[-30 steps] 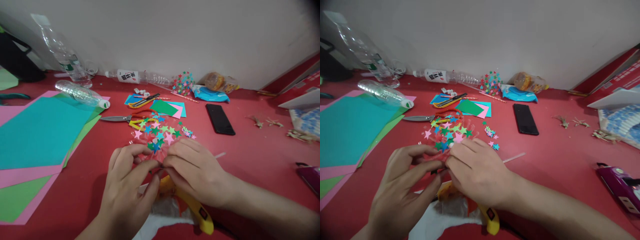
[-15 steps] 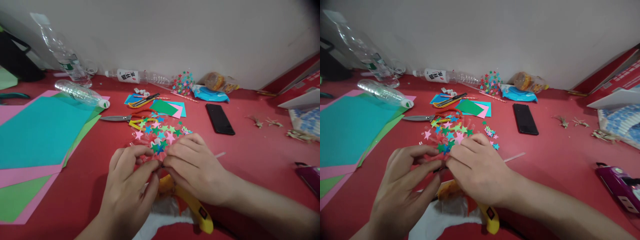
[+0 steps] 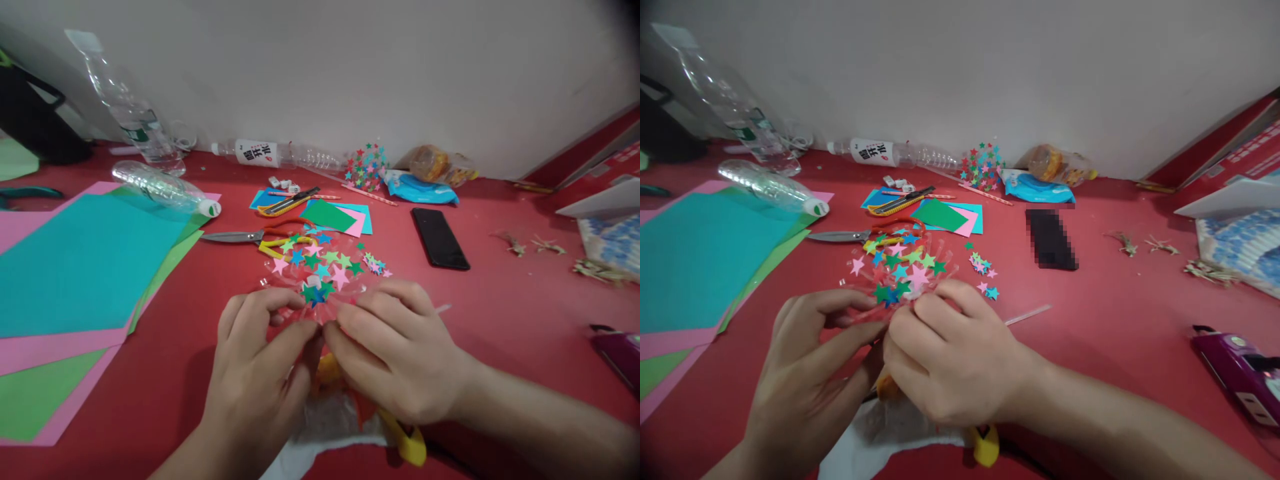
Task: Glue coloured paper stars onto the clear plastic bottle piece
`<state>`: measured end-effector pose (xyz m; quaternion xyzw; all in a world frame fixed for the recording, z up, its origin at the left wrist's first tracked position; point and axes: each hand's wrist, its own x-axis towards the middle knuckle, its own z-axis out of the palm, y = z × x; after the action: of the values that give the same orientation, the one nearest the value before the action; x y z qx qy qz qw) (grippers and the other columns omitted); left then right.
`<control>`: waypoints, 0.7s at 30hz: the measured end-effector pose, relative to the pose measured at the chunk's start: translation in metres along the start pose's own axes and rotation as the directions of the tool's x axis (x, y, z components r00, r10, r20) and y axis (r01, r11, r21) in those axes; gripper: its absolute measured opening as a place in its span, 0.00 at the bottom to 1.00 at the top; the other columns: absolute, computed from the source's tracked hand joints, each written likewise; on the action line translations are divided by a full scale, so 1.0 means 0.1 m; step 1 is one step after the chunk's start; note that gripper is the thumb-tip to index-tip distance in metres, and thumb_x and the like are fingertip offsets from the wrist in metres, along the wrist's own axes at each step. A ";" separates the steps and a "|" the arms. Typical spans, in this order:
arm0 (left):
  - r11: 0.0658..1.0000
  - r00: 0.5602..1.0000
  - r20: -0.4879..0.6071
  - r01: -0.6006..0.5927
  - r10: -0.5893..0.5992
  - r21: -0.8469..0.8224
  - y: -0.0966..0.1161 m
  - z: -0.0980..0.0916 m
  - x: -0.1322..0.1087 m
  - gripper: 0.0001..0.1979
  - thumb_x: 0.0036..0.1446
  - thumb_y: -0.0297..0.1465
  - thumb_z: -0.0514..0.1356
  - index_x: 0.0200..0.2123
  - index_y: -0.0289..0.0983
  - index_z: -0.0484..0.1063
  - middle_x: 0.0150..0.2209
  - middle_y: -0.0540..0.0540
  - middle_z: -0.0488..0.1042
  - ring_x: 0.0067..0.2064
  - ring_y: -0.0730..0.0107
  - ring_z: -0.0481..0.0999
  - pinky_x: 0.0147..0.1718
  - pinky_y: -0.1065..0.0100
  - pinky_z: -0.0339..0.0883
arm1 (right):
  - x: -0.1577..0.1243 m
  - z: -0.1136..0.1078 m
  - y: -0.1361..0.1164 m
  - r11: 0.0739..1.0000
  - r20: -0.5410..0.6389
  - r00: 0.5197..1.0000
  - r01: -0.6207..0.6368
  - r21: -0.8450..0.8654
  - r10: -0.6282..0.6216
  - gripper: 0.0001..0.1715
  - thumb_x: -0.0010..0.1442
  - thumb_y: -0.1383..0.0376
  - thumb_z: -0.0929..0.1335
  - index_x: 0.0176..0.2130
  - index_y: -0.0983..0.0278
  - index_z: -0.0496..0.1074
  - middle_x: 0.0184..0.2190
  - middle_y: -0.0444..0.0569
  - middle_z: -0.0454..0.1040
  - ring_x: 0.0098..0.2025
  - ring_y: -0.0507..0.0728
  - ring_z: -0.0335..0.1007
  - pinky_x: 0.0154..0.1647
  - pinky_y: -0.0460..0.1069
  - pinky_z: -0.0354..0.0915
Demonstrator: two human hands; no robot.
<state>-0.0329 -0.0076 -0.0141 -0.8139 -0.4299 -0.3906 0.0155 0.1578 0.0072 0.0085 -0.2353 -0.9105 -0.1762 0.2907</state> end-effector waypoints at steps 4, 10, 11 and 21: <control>1.000 0.999 -0.036 0.005 -0.005 0.000 0.00 -0.01 0.02 0.10 0.54 0.18 0.58 0.36 0.39 0.72 0.43 0.45 0.66 0.40 0.64 0.64 0.37 0.59 0.61 | -0.01 -0.01 -0.02 0.999 -0.005 1.000 -0.025 0.020 0.026 0.10 0.63 0.71 0.64 0.39 0.70 0.76 0.33 0.48 0.77 0.35 0.57 0.66 0.41 0.55 0.60; 0.998 0.998 -0.036 0.053 -0.054 -0.026 -0.02 0.00 0.00 0.09 0.56 0.22 0.59 0.35 0.42 0.74 0.44 0.46 0.66 0.42 0.62 0.66 0.38 0.58 0.62 | 0.04 -0.02 -0.02 0.955 0.070 0.974 -0.224 0.192 0.215 0.12 0.64 0.70 0.63 0.36 0.69 0.76 0.32 0.49 0.75 0.35 0.56 0.65 0.38 0.54 0.58; 0.998 0.997 -0.031 0.065 -0.066 -0.023 -0.02 0.00 0.00 0.08 0.56 0.23 0.59 0.35 0.42 0.74 0.44 0.45 0.67 0.42 0.61 0.66 0.38 0.57 0.62 | 0.05 -0.02 -0.02 0.940 0.085 0.968 -0.251 0.232 0.238 0.12 0.64 0.71 0.63 0.35 0.69 0.75 0.33 0.50 0.75 0.35 0.56 0.65 0.37 0.54 0.58; 0.998 0.998 -0.012 0.057 -0.057 -0.004 -0.02 0.00 0.00 0.09 0.56 0.22 0.59 0.35 0.42 0.72 0.46 0.44 0.65 0.43 0.59 0.65 0.39 0.56 0.62 | 0.04 -0.03 0.00 0.891 0.072 0.948 -0.318 0.324 0.311 0.07 0.63 0.72 0.65 0.39 0.69 0.74 0.36 0.51 0.75 0.38 0.57 0.66 0.39 0.55 0.57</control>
<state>-0.0342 -0.0056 -0.0148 -0.7988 -0.4523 -0.3966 0.0055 0.1564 0.0076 0.0130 -0.3287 -0.8796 0.0310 0.3426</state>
